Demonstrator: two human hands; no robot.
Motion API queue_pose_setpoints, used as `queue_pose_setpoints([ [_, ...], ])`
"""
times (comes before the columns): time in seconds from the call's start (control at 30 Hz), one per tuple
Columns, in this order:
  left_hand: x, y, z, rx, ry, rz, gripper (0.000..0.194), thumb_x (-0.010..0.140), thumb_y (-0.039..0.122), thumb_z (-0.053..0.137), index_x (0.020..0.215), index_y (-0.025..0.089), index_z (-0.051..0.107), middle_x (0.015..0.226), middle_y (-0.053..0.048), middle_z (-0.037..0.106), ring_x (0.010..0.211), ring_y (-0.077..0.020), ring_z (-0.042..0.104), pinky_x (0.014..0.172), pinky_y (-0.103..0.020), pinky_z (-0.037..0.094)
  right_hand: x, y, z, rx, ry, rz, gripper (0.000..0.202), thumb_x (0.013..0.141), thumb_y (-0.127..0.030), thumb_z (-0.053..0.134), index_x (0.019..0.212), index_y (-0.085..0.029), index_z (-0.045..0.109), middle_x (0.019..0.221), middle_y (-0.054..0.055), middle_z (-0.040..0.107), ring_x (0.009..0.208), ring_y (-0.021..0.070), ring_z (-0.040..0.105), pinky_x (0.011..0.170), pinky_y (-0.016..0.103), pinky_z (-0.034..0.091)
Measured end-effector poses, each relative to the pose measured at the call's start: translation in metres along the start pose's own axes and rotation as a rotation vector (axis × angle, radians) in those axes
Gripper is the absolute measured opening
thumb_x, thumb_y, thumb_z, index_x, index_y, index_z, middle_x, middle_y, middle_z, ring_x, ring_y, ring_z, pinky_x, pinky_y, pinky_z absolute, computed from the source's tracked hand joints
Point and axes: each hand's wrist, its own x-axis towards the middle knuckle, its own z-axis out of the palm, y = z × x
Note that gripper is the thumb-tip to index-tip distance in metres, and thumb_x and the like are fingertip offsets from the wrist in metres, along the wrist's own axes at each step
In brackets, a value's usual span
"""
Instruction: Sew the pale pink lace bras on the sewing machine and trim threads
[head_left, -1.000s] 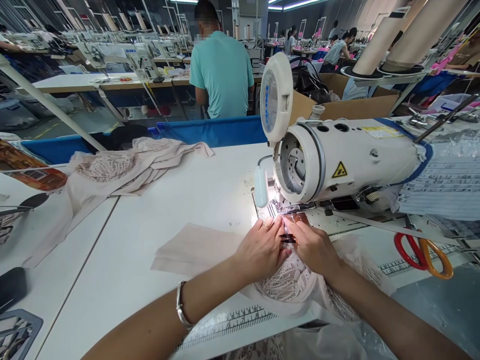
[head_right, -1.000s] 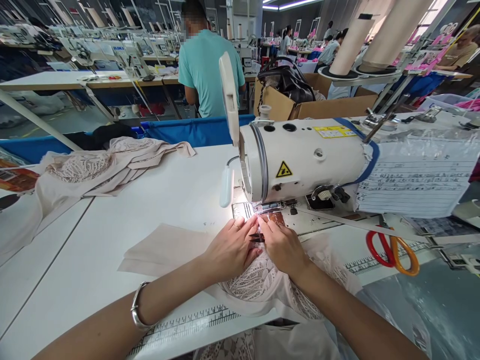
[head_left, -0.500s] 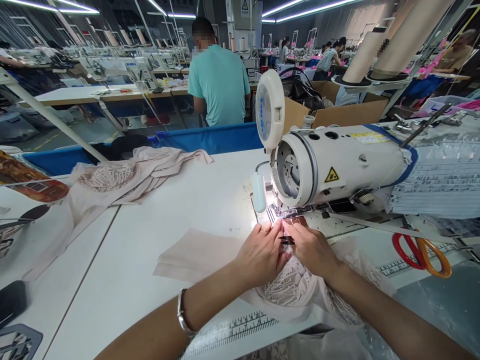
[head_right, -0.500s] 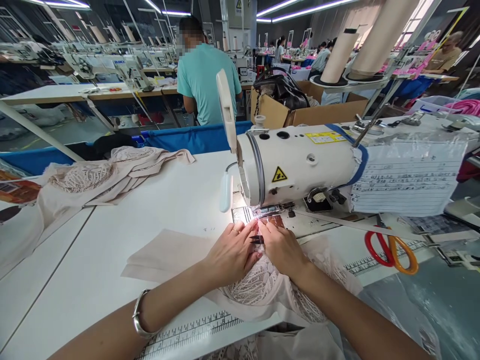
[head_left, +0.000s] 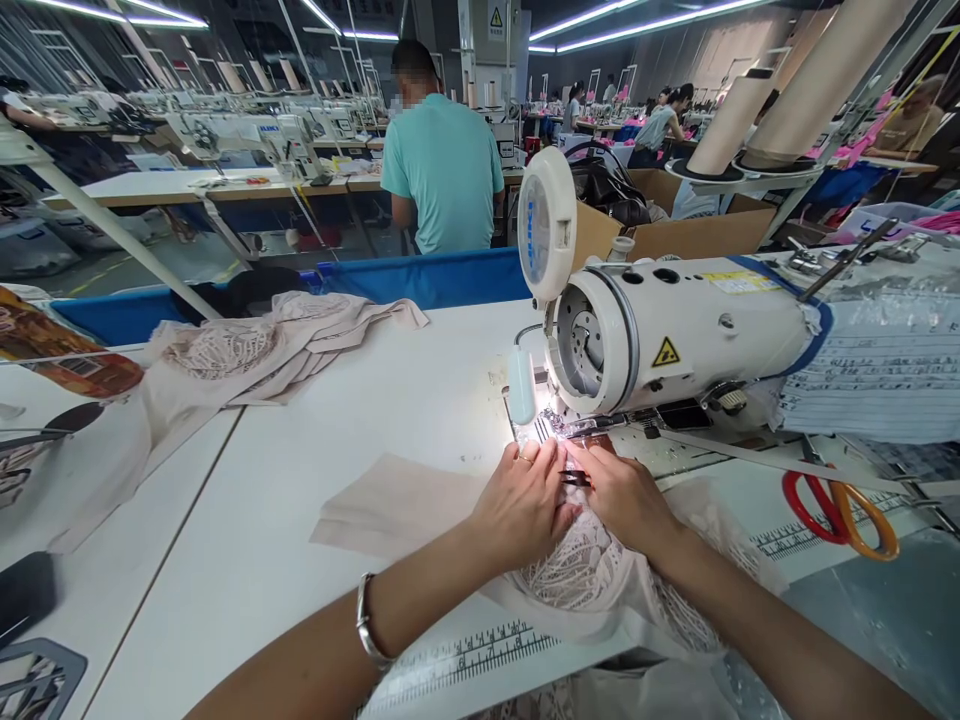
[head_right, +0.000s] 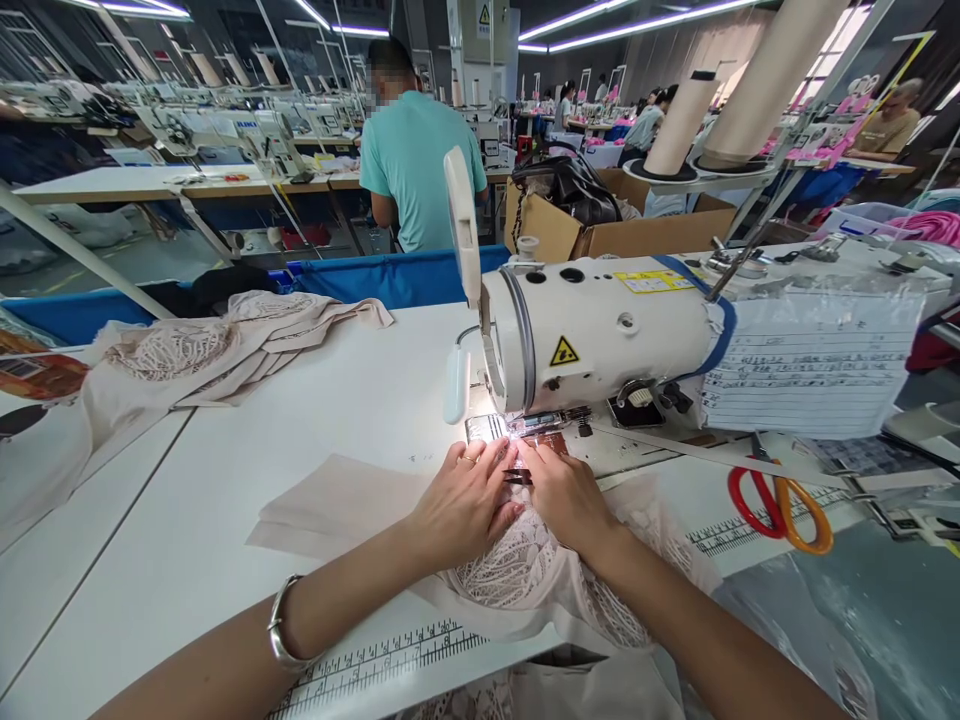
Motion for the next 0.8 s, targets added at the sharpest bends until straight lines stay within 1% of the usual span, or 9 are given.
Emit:
queue_pose_setpoints([
  [0.1,0.000,0.000,0.001,0.015,0.004,-0.001,0.062,0.102,0.049,0.036,0.143,0.003,0.046,0.143,-0.020,0.055,0.122,-0.0328,0.053,0.103,-0.048,0.033,0.001,0.000,-0.001,-0.006,-0.011,0.004,0.055,0.080,-0.001,0.044,0.129,-0.014,0.065,0.083,0.007,0.071,0.069,0.0191,0.067,0.066,0.028,0.053],
  [0.23,-0.001,-0.001,0.002,0.020,0.010,-0.006,0.062,0.103,0.048,0.034,0.145,0.004,0.044,0.146,-0.019,0.053,0.124,-0.0328,0.053,0.105,-0.049,0.032,0.002,0.000,-0.001,-0.012,-0.004,-0.015,0.053,0.080,-0.001,0.044,0.127,-0.013,0.066,0.082,0.007,0.071,0.069,0.0197,0.068,0.064,0.028,0.052],
  [0.37,-0.001,-0.003,0.004,0.029,0.011,-0.005,0.062,0.103,0.049,0.033,0.146,0.005,0.044,0.147,-0.020,0.052,0.125,-0.0332,0.053,0.105,-0.050,0.033,0.003,-0.001,0.000,-0.005,0.023,-0.022,0.052,0.080,0.000,0.042,0.126,-0.012,0.064,0.087,0.008,0.073,0.070,0.0200,0.068,0.065,0.028,0.051],
  [0.43,-0.001,-0.004,0.005,0.044,0.034,-0.002,0.062,0.103,0.049,0.034,0.145,0.004,0.044,0.146,-0.020,0.053,0.125,-0.0335,0.053,0.105,-0.050,0.034,0.004,-0.001,-0.001,0.018,0.024,-0.008,0.049,0.080,0.001,0.042,0.122,-0.013,0.064,0.090,0.008,0.073,0.073,0.0205,0.069,0.066,0.028,0.050],
  [0.5,0.000,-0.003,0.004,0.076,0.065,0.018,0.055,0.104,0.042,0.037,0.140,0.003,0.050,0.143,-0.020,0.056,0.125,-0.0334,0.054,0.106,-0.050,0.034,0.005,-0.001,-0.003,0.051,-0.002,0.035,0.042,0.079,0.000,0.044,0.114,-0.014,0.064,0.086,0.007,0.072,0.072,0.0210,0.068,0.064,0.028,0.048],
  [0.57,0.001,-0.001,0.003,0.123,0.073,0.105,0.040,0.104,0.029,0.039,0.126,0.003,0.060,0.134,-0.020,0.062,0.125,-0.0322,0.055,0.107,-0.047,0.035,0.005,0.001,-0.005,0.098,-0.032,0.097,0.032,0.081,-0.002,0.046,0.105,-0.016,0.061,0.079,0.005,0.070,0.065,0.0200,0.065,0.058,0.027,0.045],
  [0.63,0.000,0.002,0.002,0.171,0.049,0.210,0.031,0.102,0.018,0.040,0.117,0.004,0.063,0.128,-0.020,0.065,0.125,-0.0313,0.057,0.108,-0.044,0.037,0.003,0.004,-0.006,0.160,-0.031,0.126,0.025,0.083,-0.005,0.047,0.100,-0.018,0.059,0.079,0.004,0.067,0.062,0.0182,0.062,0.057,0.026,0.044],
  [0.7,-0.002,0.005,0.000,0.189,0.015,0.254,0.030,0.101,0.016,0.042,0.122,0.005,0.060,0.130,-0.019,0.063,0.127,-0.0320,0.056,0.107,-0.043,0.039,0.000,0.007,-0.007,0.226,-0.004,0.094,0.028,0.084,-0.004,0.044,0.101,-0.019,0.059,0.088,0.005,0.066,0.068,0.0172,0.063,0.061,0.026,0.047],
  [0.8,-0.005,0.005,-0.003,0.131,-0.028,0.228,0.031,0.098,0.018,0.047,0.127,0.009,0.057,0.137,-0.017,0.058,0.132,-0.0344,0.052,0.109,-0.047,0.040,-0.002,0.011,-0.006,0.286,0.021,0.012,0.039,0.084,-0.001,0.041,0.111,-0.020,0.062,0.098,0.006,0.065,0.079,0.0172,0.065,0.070,0.026,0.051],
])
